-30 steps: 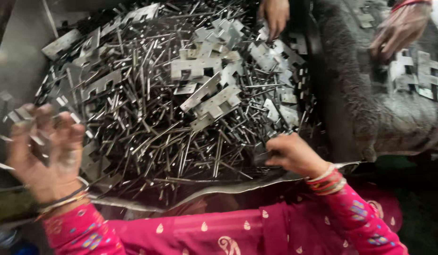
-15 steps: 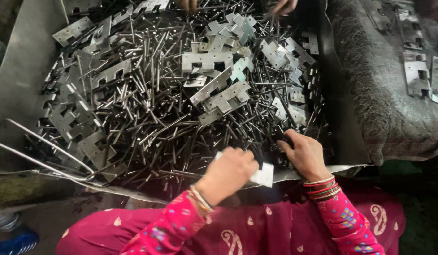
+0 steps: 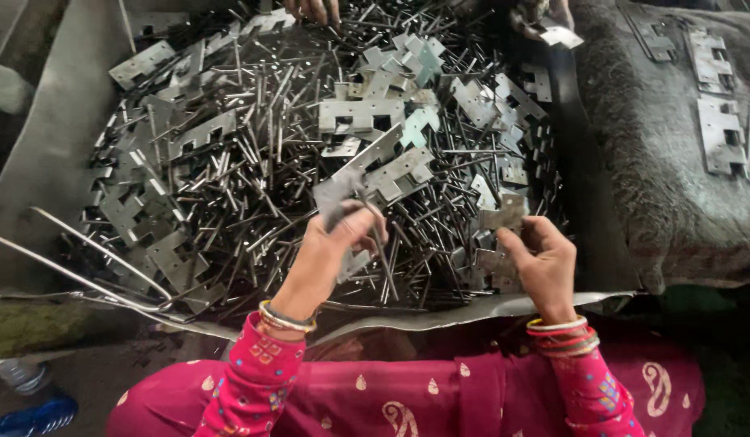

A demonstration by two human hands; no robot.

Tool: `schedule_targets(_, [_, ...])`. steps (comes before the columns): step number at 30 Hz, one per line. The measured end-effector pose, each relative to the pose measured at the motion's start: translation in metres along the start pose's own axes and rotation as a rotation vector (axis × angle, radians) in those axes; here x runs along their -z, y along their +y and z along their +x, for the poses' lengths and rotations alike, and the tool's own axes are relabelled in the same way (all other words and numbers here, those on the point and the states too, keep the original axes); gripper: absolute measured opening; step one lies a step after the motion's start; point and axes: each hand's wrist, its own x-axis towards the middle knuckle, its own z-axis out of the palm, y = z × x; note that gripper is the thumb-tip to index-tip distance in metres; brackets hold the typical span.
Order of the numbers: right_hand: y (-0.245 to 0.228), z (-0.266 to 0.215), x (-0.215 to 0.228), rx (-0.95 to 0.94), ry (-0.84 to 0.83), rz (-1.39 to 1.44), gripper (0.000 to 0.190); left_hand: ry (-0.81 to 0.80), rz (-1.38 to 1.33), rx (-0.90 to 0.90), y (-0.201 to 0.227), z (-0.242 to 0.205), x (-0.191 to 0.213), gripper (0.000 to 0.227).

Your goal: The person sits on the floor and assembles small metal brackets by inserting pins into them. They pick up brackets and pins from a large pile, insert the pins, and place the assembled units onto a nearby surface.

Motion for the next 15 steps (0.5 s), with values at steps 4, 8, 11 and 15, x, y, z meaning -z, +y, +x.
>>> schedule_targets(4, [-0.05, 0.0, -0.01, 0.0, -0.062, 0.056, 0.019, 0.185, -0.328, 0.166, -0.018, -0.001, -0.004, 0.021])
schedule_targets(8, [-0.097, -0.005, -0.044, 0.063, -0.19, -0.214, 0.023, 0.112, -0.424, 0.171, -0.052, -0.006, -0.028, 0.027])
schedule_targets(11, [-0.123, -0.009, -0.071, 0.332, -0.296, -0.391, 0.024, 0.12, -0.586, 0.265, -0.062, -0.01, -0.042, 0.039])
schedule_targets(15, [-0.127, -0.018, -0.07, 0.285, -0.29, -0.237, 0.027, 0.147, -0.758, 0.252, -0.054, -0.011, -0.04, 0.059])
